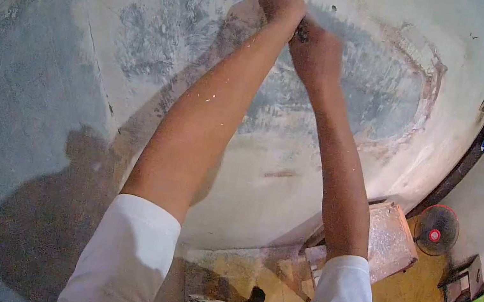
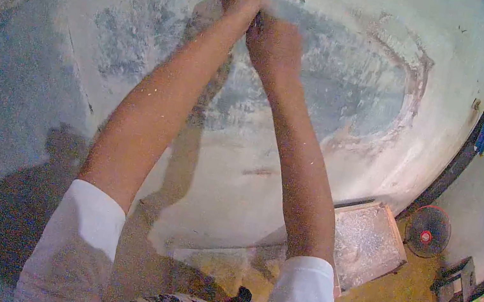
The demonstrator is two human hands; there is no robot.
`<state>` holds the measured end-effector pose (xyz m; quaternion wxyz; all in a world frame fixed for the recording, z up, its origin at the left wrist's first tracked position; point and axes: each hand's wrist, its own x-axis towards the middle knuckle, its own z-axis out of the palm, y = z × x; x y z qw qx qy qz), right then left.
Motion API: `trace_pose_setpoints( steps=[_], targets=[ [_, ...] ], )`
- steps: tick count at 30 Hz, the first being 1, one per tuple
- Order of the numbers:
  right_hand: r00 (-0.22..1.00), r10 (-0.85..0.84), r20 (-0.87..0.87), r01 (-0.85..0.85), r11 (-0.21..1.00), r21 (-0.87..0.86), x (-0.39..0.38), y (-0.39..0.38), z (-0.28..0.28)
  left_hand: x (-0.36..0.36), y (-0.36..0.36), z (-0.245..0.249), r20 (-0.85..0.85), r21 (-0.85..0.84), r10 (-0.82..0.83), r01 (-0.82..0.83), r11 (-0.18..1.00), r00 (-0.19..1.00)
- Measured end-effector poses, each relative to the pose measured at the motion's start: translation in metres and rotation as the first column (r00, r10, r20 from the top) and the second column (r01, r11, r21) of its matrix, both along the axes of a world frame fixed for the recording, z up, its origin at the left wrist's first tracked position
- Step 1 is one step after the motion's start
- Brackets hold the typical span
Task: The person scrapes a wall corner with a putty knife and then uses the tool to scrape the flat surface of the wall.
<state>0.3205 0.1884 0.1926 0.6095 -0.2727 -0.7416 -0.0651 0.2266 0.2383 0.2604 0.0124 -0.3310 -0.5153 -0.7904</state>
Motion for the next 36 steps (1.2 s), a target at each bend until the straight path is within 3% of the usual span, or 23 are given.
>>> trace_pose_setpoints(
  steps=[3,6,8,10,12,15,18,21,24,26,27,28,31,36],
  targets=[
    [0.996,-0.066,0.055,0.067,0.998,-0.008,0.005,0.006,0.007,-0.010,-0.005,0.004,-0.126,-0.042,-0.269,0.266,0.963,0.955],
    [0.993,-0.048,0.111,0.041,0.997,0.069,0.020,0.014,0.019,0.000,0.011,0.011,-0.041,-0.066,-0.068,0.066,0.996,0.997],
    [0.988,-0.035,0.152,0.026,0.998,0.060,0.030,0.023,0.017,-0.007,0.052,-0.009,0.032,0.124,-0.199,0.193,0.973,0.980],
    [0.977,-0.053,0.207,0.033,0.994,0.101,0.039,0.028,0.017,0.001,0.038,-0.007,0.081,0.277,-0.402,0.366,0.888,0.912],
    [0.964,-0.055,0.259,0.007,0.983,0.182,0.050,0.034,0.026,0.017,0.008,-0.011,0.106,0.361,-0.648,0.578,0.732,0.755],
    [0.921,-0.087,0.379,-0.031,0.955,0.295,0.071,0.041,0.049,0.015,0.039,-0.017,0.109,0.318,-0.645,0.589,0.744,0.756],
    [0.837,-0.198,0.511,0.024,0.945,0.326,0.082,0.040,0.070,0.041,-0.007,-0.013,0.114,0.446,-0.684,0.577,0.684,0.721],
    [0.772,-0.240,0.588,0.054,0.948,0.315,0.088,0.032,0.081,0.040,-0.009,-0.014,0.177,0.376,-0.608,0.518,0.768,0.774],
    [0.703,-0.281,0.654,0.075,0.943,0.324,0.098,0.046,0.088,0.027,-0.029,-0.038,-0.079,0.104,-0.610,0.615,0.781,0.788],
    [0.697,-0.297,0.653,0.038,0.924,0.381,0.106,0.046,0.091,0.011,-0.027,-0.053,-0.278,0.014,-0.276,0.291,0.957,0.920],
    [0.690,-0.322,0.648,0.033,0.908,0.417,0.107,0.046,0.091,0.006,-0.029,-0.056,-0.382,-0.007,-0.098,0.103,0.995,0.919],
    [0.686,-0.345,0.641,0.029,0.892,0.450,0.107,0.047,0.090,0.002,-0.032,-0.058,-0.588,0.147,0.215,-0.159,0.976,0.780],
    [0.713,-0.394,0.580,0.054,0.856,0.515,0.104,0.047,0.095,0.010,-0.040,-0.055,-0.714,0.361,0.464,-0.291,0.886,0.525],
    [0.705,-0.342,0.621,-0.039,0.857,0.515,0.105,0.068,0.099,-0.007,-0.024,-0.047,-0.818,0.366,0.472,-0.335,0.868,0.329]
  ],
)
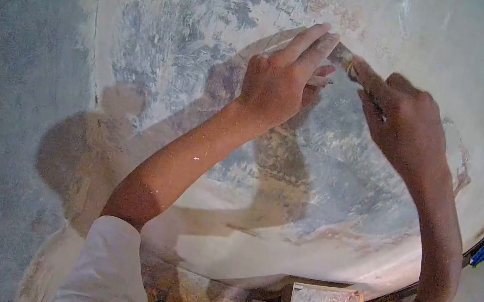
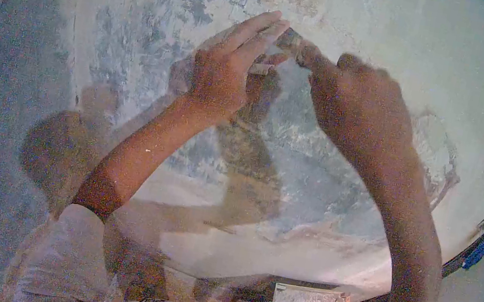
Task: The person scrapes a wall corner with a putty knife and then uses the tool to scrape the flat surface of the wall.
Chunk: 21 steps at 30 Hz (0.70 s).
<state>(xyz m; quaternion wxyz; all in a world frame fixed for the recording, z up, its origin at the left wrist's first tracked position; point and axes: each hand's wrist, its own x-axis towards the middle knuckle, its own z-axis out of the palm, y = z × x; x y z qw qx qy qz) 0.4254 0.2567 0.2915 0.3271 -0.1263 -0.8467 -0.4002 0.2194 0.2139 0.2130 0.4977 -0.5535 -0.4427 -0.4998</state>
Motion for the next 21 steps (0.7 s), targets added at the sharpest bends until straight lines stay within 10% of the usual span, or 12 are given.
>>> trace_pose_setpoints(
  steps=[21],
  targets=[
    [0.996,-0.053,-0.075,0.045,0.993,-0.112,-0.006,-0.018,-0.012,-0.038,0.029,0.003,-0.163,0.053,-0.061,0.071,0.996,0.985]
  ],
)
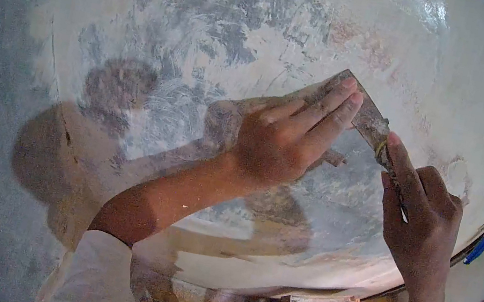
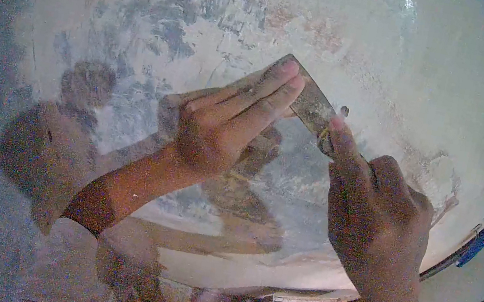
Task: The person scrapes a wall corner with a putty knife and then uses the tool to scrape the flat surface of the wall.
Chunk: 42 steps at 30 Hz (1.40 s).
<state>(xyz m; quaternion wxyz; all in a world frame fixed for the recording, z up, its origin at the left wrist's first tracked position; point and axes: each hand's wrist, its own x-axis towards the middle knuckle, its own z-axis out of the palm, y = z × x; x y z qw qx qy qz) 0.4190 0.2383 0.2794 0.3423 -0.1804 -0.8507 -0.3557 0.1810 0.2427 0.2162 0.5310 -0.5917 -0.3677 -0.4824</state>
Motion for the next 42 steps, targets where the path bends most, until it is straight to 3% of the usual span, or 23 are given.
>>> trace_pose_setpoints(
  steps=[8,12,17,20,23,25,27,30,34,42],
  targets=[
    [0.990,0.099,-0.104,-0.100,0.995,-0.003,-0.003,0.021,-0.023,0.000,0.015,-0.002,-0.048,0.049,-0.018,0.021,0.999,0.999],
    [0.993,0.076,-0.090,-0.078,0.997,-0.010,-0.020,0.016,-0.010,-0.018,0.028,0.014,-0.081,0.218,-0.044,0.060,0.974,0.996],
    [0.996,-0.006,-0.091,0.000,0.998,-0.066,-0.008,0.001,-0.017,-0.022,0.026,0.015,-0.136,0.232,-0.047,0.078,0.970,0.990],
    [0.995,-0.042,-0.086,0.042,0.999,-0.003,-0.015,-0.013,-0.011,-0.021,0.027,0.013,-0.144,0.223,-0.067,0.098,0.970,0.987],
    [0.993,-0.047,-0.106,0.033,0.991,-0.133,-0.009,-0.003,-0.014,-0.022,0.024,0.013,-0.196,0.220,-0.037,0.081,0.972,0.980],
    [0.996,-0.009,-0.092,-0.003,0.992,-0.125,-0.011,0.001,-0.008,-0.018,0.022,0.015,-0.172,0.155,-0.043,0.070,0.985,0.984],
    [0.996,0.013,-0.084,-0.022,0.994,-0.110,-0.011,0.003,-0.009,-0.018,0.011,0.010,-0.080,-0.013,-0.069,0.068,0.998,0.994],
    [0.997,0.037,-0.072,-0.040,0.998,-0.052,-0.011,0.008,-0.011,-0.019,0.009,0.009,-0.101,-0.010,-0.078,0.077,0.997,0.992],
    [0.998,-0.001,-0.058,-0.003,0.998,-0.065,-0.007,-0.003,0.001,-0.018,0.024,0.013,-0.169,0.193,-0.067,0.100,0.976,0.983],
    [0.998,0.041,-0.050,-0.043,0.998,-0.045,-0.004,0.003,-0.001,-0.018,0.026,0.013,-0.149,0.216,-0.059,0.091,0.972,0.987]
  ],
)
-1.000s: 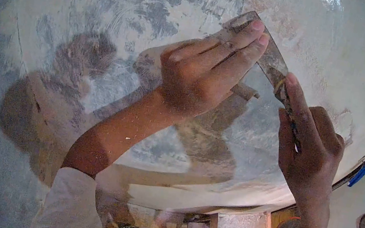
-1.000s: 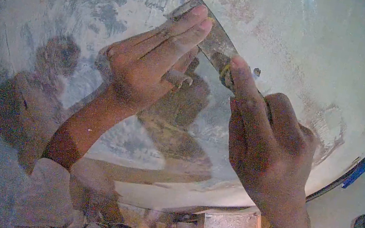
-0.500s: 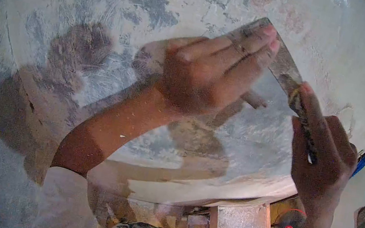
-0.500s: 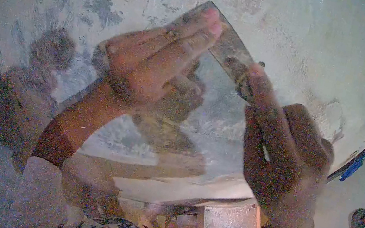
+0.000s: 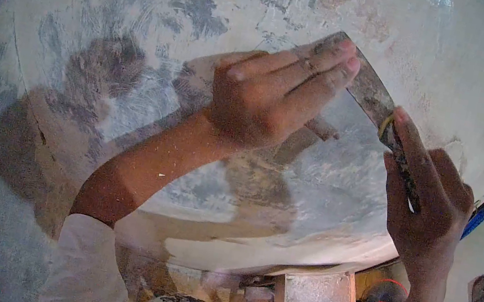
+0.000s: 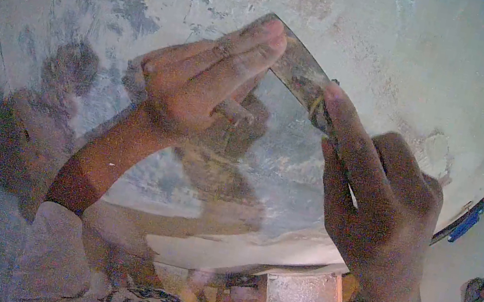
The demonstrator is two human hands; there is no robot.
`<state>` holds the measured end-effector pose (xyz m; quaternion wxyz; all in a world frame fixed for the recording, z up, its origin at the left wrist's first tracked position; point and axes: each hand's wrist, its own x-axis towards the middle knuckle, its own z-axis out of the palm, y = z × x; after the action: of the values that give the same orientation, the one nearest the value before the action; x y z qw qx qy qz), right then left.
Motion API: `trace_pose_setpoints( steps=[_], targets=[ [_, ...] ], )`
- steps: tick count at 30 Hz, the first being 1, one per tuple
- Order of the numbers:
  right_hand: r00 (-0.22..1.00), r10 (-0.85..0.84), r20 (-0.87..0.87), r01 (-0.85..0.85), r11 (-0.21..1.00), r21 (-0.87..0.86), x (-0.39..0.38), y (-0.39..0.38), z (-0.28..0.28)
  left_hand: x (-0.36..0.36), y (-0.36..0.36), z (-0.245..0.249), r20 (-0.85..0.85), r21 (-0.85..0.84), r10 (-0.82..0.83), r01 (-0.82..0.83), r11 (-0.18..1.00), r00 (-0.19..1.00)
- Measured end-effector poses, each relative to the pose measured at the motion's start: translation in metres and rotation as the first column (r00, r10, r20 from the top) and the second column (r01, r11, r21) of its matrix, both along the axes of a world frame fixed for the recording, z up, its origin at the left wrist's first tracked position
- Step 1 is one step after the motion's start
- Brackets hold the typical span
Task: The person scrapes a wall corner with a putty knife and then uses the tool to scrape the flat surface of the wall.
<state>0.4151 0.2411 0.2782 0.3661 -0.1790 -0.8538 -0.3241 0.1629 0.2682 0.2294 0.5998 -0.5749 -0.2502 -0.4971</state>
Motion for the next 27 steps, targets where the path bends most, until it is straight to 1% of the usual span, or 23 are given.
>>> trace_pose_setpoints(
  steps=[3,7,11,13,15,17,19,20,22,24,26,27],
  targets=[
    [1.000,-0.010,0.017,0.009,0.999,0.051,0.000,0.002,0.003,0.002,-0.001,-0.001,0.028,-0.013,-0.014,0.014,1.000,1.000],
    [0.999,0.042,0.013,-0.042,0.999,0.028,0.004,0.015,-0.005,-0.002,0.001,-0.001,-0.019,-0.016,0.001,-0.001,1.000,1.000],
    [0.999,0.026,0.026,-0.027,0.999,0.031,-0.008,0.010,0.000,-0.002,0.001,0.001,0.021,0.021,0.012,-0.012,1.000,1.000],
    [0.998,0.052,0.017,-0.052,0.999,0.014,-0.006,0.016,-0.003,-0.002,-0.002,0.000,0.044,-0.021,0.013,-0.012,1.000,0.999],
    [0.998,0.064,0.007,-0.064,0.998,0.005,-0.004,0.020,-0.006,0.001,-0.011,-0.005,0.043,-0.156,0.004,0.003,0.988,0.999],
    [0.999,0.052,-0.001,-0.052,0.998,0.020,0.000,0.019,-0.007,-0.001,-0.006,-0.001,0.026,-0.064,0.017,-0.015,0.998,1.000],
    [1.000,0.001,0.006,-0.001,1.000,0.030,-0.009,0.008,-0.004,0.000,-0.001,-0.002,0.029,-0.033,-0.026,0.027,0.999,0.999],
    [1.000,0.007,0.010,-0.007,0.999,0.035,-0.013,0.010,-0.002,-0.006,0.000,0.000,0.046,-0.025,-0.061,0.062,0.998,0.997],
    [0.999,0.042,0.011,-0.042,0.998,0.039,-0.018,0.018,-0.002,-0.007,-0.005,0.000,0.078,-0.078,-0.066,0.072,0.994,0.995],
    [0.996,0.090,-0.012,-0.090,0.995,0.036,-0.017,0.024,-0.002,-0.006,-0.015,-0.003,0.098,-0.199,-0.008,0.027,0.980,0.995],
    [0.992,0.112,-0.054,-0.111,0.994,0.022,-0.007,0.022,-0.006,-0.005,-0.008,0.000,0.056,-0.121,-0.023,0.030,0.992,0.998],
    [0.997,0.062,-0.044,-0.062,0.998,-0.003,-0.008,0.017,-0.003,-0.004,-0.005,0.000,0.057,-0.083,-0.040,0.045,0.996,0.998]
  ],
)
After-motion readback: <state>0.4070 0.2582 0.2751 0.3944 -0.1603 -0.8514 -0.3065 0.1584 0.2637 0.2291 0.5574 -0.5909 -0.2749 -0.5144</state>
